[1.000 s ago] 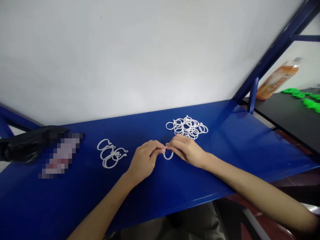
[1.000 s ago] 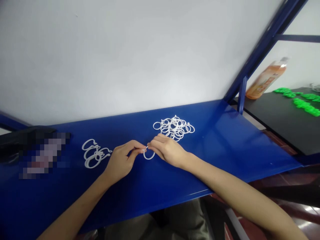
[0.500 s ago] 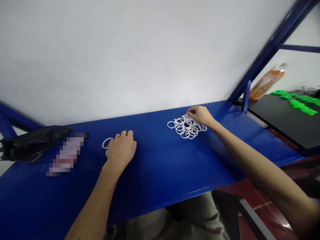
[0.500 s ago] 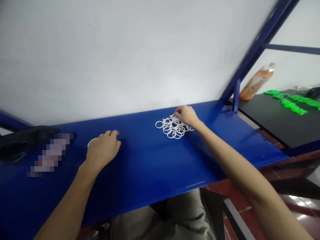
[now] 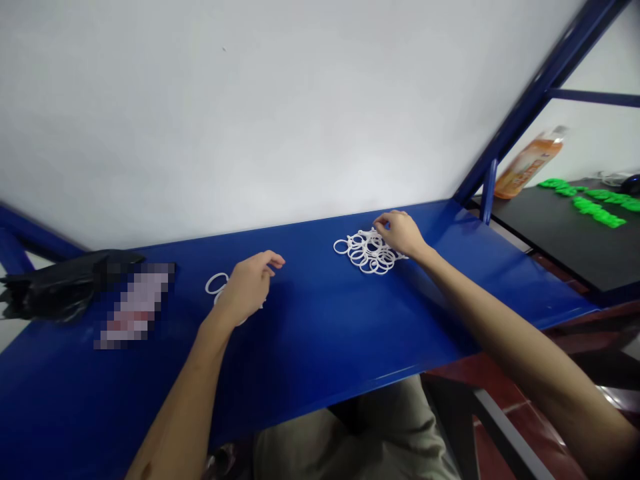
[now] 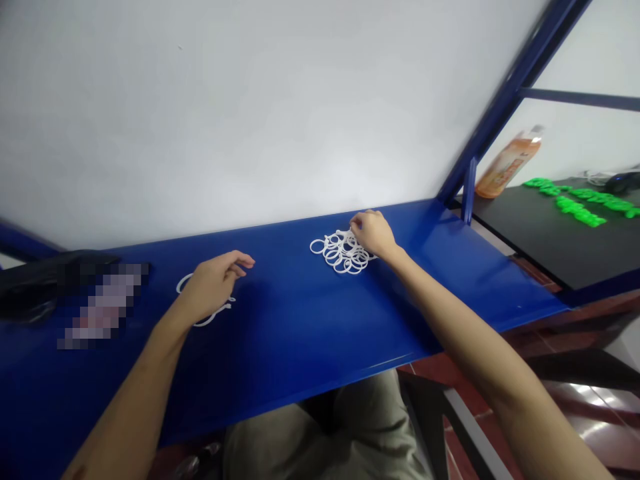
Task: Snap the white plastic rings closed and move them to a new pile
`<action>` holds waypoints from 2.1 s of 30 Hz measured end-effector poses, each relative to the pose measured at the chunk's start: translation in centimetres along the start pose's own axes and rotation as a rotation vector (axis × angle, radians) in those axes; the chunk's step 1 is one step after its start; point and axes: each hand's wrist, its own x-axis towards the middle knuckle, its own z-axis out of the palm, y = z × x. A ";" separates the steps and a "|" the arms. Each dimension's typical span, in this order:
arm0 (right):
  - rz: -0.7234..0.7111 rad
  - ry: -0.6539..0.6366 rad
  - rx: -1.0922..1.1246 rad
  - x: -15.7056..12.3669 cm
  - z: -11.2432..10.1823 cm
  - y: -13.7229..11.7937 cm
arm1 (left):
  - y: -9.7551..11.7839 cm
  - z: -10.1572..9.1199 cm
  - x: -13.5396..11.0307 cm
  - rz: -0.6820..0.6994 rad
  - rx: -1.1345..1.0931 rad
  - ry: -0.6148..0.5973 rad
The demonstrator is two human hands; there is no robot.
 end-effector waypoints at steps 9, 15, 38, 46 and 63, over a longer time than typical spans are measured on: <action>-0.440 0.220 0.124 -4.4 0.4 -6.4 | -3.5 -4.0 -1.0 -0.212 0.222 -0.186; -0.663 0.048 0.184 -6.8 2.2 -9.1 | -3.9 -3.9 -1.3 -0.112 0.355 -0.299; -0.430 -0.203 0.725 -8.7 1.3 -10.1 | 3.7 4.0 -0.8 0.019 -0.390 0.270; -0.101 -0.402 1.149 -9.7 1.5 -11.4 | 5.1 6.1 -1.9 0.043 -0.453 0.129; -0.492 -0.231 0.690 -9.0 1.2 -9.7 | 5.2 5.2 -1.6 0.306 -0.241 0.206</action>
